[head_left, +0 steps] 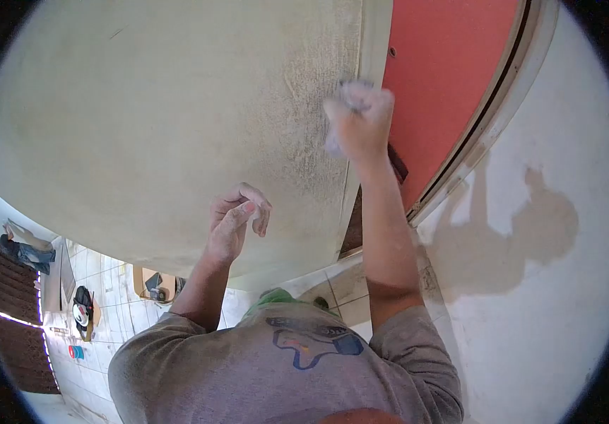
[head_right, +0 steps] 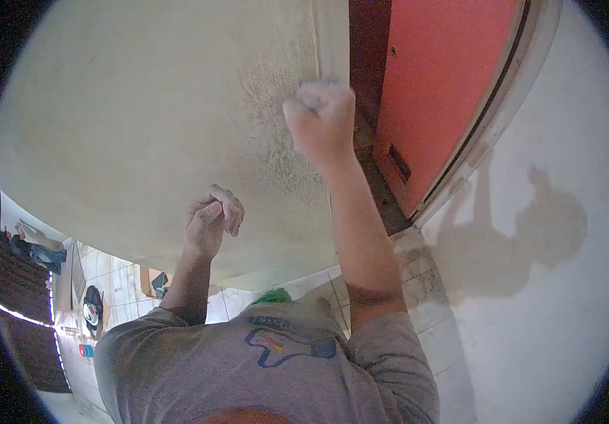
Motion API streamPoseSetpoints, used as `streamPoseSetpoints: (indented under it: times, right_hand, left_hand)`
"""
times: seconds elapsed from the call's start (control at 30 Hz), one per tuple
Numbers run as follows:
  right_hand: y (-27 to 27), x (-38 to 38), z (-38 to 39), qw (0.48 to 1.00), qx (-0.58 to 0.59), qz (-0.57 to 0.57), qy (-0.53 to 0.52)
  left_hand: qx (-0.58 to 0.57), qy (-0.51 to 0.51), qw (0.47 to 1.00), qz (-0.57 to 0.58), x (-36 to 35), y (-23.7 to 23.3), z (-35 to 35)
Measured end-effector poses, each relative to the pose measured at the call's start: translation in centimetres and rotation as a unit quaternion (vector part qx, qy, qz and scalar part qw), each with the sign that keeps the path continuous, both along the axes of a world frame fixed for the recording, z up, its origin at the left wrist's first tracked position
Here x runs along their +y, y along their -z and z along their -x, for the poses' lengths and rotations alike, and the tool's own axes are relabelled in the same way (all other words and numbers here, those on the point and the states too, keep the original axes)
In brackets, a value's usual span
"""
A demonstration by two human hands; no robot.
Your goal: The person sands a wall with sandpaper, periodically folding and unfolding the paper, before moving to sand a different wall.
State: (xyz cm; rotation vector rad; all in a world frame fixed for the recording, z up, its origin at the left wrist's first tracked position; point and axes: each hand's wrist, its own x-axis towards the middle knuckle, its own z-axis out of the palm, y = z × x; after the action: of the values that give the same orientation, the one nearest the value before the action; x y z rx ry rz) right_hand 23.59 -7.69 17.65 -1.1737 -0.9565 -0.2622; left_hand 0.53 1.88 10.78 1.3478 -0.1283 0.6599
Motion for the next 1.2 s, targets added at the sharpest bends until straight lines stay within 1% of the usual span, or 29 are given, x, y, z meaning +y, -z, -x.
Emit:
streamPoseSetpoints:
  times: [0.03,0.1,0.17,0.23,0.27,0.3,0.37,0.47,0.5,0.57,0.63,0.7,0.77,0.8,0.9,0.97,1.0,1.13,1.2]
  right_hand:
    - [2.5,0.0,-0.5,1.0,0.002,0.016,0.002]
    - [7.6,-0.3,-0.2,0.998,0.047,0.035,-0.015]
    - [12.7,-0.4,0.6,0.991,0.119,0.013,-0.066]
    - [17.6,0.6,1.4,0.982,0.171,-0.074,-0.042]
    - [18.8,1.1,1.7,0.973,0.197,-0.116,-0.028]
    - [18.1,0.8,2.3,0.973,0.202,-0.112,-0.026]
    - [15.6,0.0,3.7,0.972,0.214,-0.097,-0.023]
    - [11.5,0.2,3.3,0.981,0.142,-0.123,-0.054]
    - [8.9,0.8,2.6,0.981,0.132,-0.136,-0.038]
    - [3.6,1.5,2.8,0.977,0.131,-0.166,-0.005]
    - [-3.4,1.5,2.9,0.982,0.054,-0.164,-0.083]
    - [-9.1,2.6,3.0,0.988,-0.006,-0.148,-0.052]
    - [-13.4,2.8,2.6,0.983,-0.106,-0.147,-0.035]
    - [-14.2,2.5,2.3,0.977,-0.156,-0.145,-0.025]
    - [-13.9,2.1,3.3,0.959,-0.217,-0.184,-0.015]
    - [-13.4,3.2,1.8,0.97,-0.159,-0.175,-0.056]
    - [-12.1,4.4,1.7,0.975,-0.125,-0.168,-0.076]
    - [-9.4,7.3,0.8,0.985,-0.129,-0.105,-0.04]
    - [-7.7,8.0,1.7,0.987,-0.145,-0.069,-0.018]
  left_hand:
    - [0.002,0.001,1.0,0.0,0.0,0.0,-0.2]
    - [0.01,0.003,1.0,0.003,-0.2,0.5,-0.5]
    - [0.013,0.014,1.0,0.013,-0.4,1.0,-0.9]
    - [0.009,0.031,0.999,0.025,-0.4,1.4,-1.4]
    - [0.005,0.044,0.998,0.034,-0.4,1.8,-1.8]
    - [-0.003,0.057,0.997,0.046,-0.7,1.9,-1.8]
    - [-0.008,0.044,0.997,0.066,-1.1,1.8,-2.2]
    - [-0.024,0.017,0.995,0.1,-1.4,1.7,-1.1]
    - [-0.042,0.014,0.993,0.11,-1.3,1.5,-1.4]
    - [-0.074,0.03,0.993,0.087,-0.9,0.6,-1.0]
    - [-0.105,0.029,0.992,0.071,-0.4,0.1,-0.1]
    - [-0.136,0.018,0.988,0.069,0.1,0.0,1.0]
    - [-0.14,0.022,0.987,0.075,0.8,0.6,1.5]
    - [-0.142,0.025,0.986,0.079,0.9,1.0,1.5]
    - [-0.121,0.006,0.992,0.037,0.4,1.5,3.8]
    - [-0.085,0.05,0.995,0.027,0.9,1.4,2.4]
    - [-0.064,0.071,0.995,0.025,1.7,2.3,2.1]
    - [-0.042,0.108,0.993,0.009,4.6,3.9,-0.6]
    - [-0.024,0.114,0.991,0.057,4.9,4.4,-1.5]
